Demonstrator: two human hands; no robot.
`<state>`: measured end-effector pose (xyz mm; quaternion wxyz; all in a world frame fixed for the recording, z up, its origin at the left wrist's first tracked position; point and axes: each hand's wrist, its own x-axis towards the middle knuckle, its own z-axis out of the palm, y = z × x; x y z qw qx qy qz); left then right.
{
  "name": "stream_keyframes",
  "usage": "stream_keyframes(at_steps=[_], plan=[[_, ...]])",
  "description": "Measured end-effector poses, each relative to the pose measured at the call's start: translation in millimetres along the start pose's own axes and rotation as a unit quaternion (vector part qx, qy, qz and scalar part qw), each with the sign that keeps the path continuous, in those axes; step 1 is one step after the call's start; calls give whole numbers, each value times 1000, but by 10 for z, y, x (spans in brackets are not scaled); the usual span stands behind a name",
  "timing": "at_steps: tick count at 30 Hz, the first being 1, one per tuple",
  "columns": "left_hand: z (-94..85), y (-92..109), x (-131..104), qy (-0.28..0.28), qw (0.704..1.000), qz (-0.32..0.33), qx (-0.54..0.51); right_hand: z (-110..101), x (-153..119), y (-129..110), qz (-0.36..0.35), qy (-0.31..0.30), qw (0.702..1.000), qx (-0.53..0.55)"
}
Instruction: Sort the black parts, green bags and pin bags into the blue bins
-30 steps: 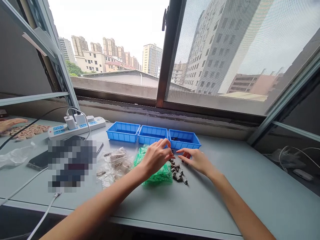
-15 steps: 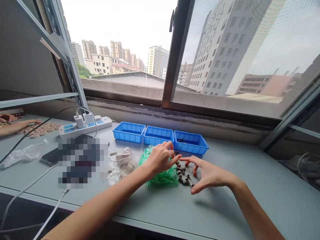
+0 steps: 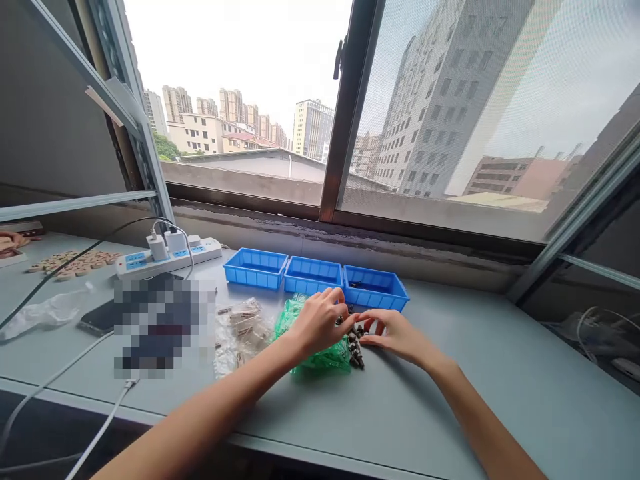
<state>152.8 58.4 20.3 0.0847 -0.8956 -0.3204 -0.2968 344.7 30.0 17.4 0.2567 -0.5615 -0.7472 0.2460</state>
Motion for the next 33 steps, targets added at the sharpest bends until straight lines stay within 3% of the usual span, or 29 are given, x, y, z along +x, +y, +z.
stream_keyframes(at_steps=[5,11,20,28,33], plan=[[-9,2,1,6,1000,-3,-9,-9,15,29,13,54,997,56],[9,18,-14,6,1000,-8,-23,-12,32,91,28,40,992,116],[35,-10,-35,-17,999,-26,-34,41,35,163,46,71,995,45],[135,18,-75,-75,996,-28,-28,117,23,179,50,74,995,-37],[87,34,-47,-110,993,-36,-23,146,14,134,62,109,990,-62]])
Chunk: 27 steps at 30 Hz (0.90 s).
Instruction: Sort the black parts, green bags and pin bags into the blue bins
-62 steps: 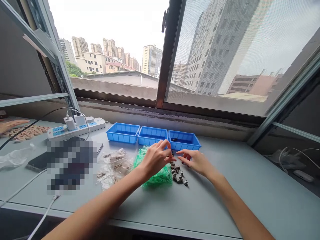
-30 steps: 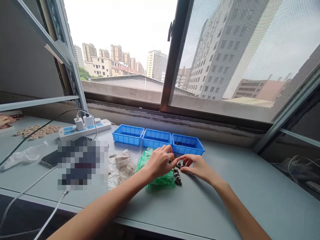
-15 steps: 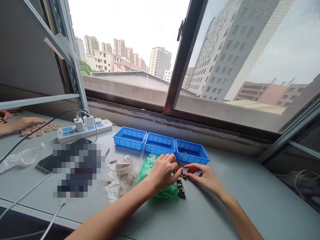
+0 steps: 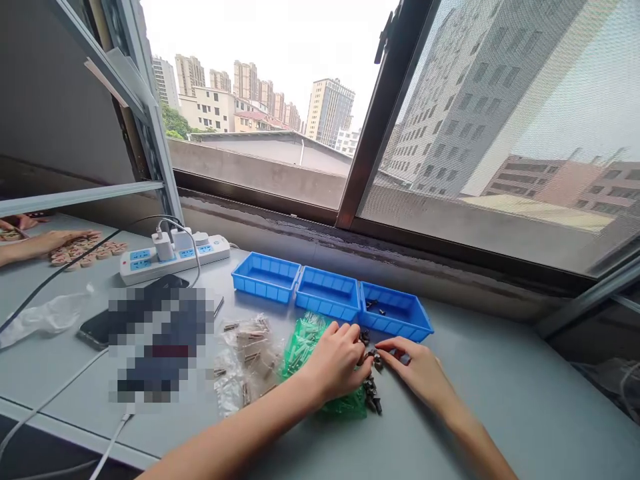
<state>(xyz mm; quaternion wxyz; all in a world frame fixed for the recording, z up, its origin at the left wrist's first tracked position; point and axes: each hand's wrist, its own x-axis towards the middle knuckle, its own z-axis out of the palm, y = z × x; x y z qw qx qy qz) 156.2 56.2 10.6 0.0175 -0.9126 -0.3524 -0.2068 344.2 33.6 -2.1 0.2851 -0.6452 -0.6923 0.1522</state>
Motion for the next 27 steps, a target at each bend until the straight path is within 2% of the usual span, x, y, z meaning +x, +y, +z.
stream_keyframes(at_steps=[4,7,12,17,22,27], plan=[[-96,-16,28,-25,1000,-1,4,-2,-14,-88,12,53,998,18],[-177,-69,65,-44,999,10,-3,-33,-4,-175,16,75,993,88],[-329,-179,177,-46,998,18,-29,-129,95,-355,5,54,979,196],[-396,-260,247,-13,998,16,-52,-125,250,-465,12,19,956,292],[-346,-342,162,33,998,-14,-57,20,206,-454,72,-2,922,381],[-330,-382,127,86,994,58,-42,55,92,-459,116,-14,900,420]])
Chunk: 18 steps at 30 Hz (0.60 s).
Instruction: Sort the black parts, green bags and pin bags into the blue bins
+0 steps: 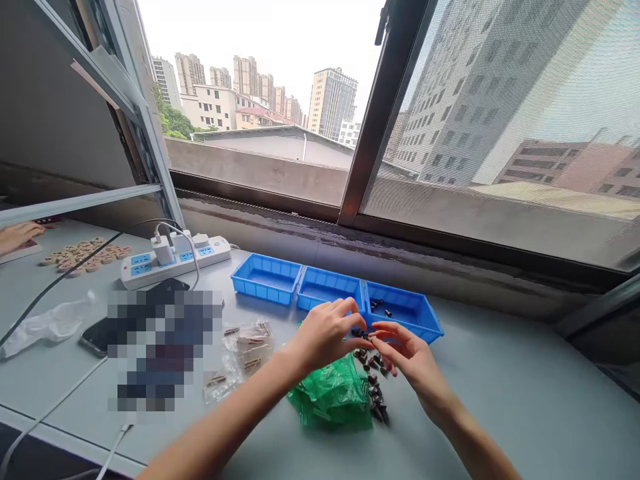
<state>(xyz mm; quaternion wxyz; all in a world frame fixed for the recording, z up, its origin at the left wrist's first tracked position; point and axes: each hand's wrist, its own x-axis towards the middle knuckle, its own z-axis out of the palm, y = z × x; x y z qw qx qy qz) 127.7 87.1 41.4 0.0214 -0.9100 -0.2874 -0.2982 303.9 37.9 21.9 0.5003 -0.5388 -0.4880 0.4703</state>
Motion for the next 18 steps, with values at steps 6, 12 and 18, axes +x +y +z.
stream_keyframes(at_steps=[6,12,18], plan=[[5,84,-24,1,998,49,36,6,-52,-12,1,16,1000,3],[64,132,-59,50,995,66,60,34,-103,-39,-18,58,998,20],[54,119,-67,64,995,62,36,28,-119,-96,-8,77,996,51]])
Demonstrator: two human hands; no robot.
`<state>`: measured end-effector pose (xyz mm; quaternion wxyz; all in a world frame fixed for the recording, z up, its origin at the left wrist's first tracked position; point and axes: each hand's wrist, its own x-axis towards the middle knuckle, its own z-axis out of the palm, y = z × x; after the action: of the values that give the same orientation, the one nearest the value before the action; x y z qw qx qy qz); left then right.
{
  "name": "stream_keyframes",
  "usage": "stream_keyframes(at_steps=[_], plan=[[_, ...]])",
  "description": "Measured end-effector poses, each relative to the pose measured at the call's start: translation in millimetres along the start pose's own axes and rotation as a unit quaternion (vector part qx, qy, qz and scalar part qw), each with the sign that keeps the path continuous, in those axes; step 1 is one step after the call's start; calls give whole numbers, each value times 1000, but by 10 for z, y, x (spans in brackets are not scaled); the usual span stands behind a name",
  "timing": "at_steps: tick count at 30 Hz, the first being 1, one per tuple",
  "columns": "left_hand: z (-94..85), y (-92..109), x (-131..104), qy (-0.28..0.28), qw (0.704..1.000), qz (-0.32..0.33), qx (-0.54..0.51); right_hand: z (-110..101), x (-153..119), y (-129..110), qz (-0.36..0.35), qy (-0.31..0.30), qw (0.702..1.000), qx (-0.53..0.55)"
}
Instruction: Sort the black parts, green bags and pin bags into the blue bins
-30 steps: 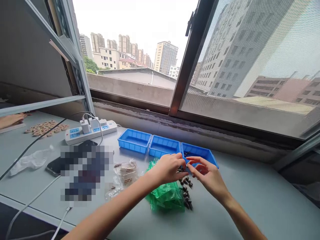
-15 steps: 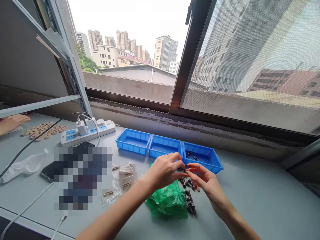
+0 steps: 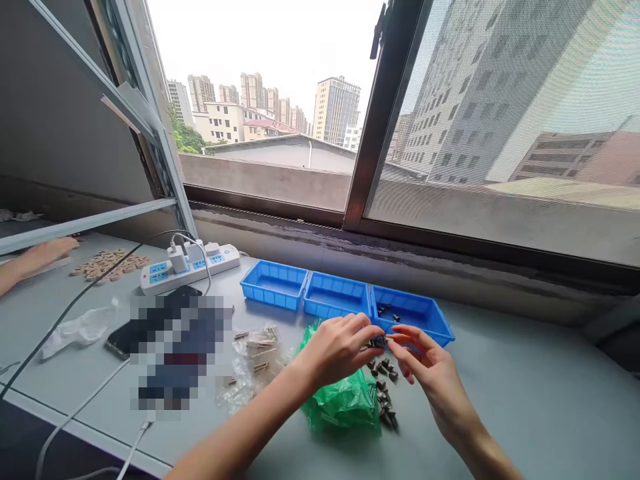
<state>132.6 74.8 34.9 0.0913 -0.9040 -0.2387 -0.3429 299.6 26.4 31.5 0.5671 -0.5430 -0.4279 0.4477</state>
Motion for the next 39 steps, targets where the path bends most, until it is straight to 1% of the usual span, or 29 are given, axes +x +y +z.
stream_keyframes(at_steps=[3,5,12,18,23,27,34,39], plan=[[-1,3,-6,-18,1000,4,4,-11,-3,2,5,-5,1000,3],[2,6,-10,-20,1000,11,10,-12,-10,7,7,-11,1000,1],[-25,33,2,23,999,23,19,3,-39,6,1,-19,1000,-6],[-65,29,21,36,999,29,16,27,-36,-22,3,-57,998,-15],[-75,17,26,61,998,29,11,30,-7,-8,4,-39,999,10],[-49,30,15,54,998,19,25,21,12,24,11,-42,999,12],[-25,65,-7,27,999,-3,20,30,10,9,-7,-36,999,-13],[-10,80,-10,35,999,-18,13,27,-13,-16,-6,-32,999,-21]])
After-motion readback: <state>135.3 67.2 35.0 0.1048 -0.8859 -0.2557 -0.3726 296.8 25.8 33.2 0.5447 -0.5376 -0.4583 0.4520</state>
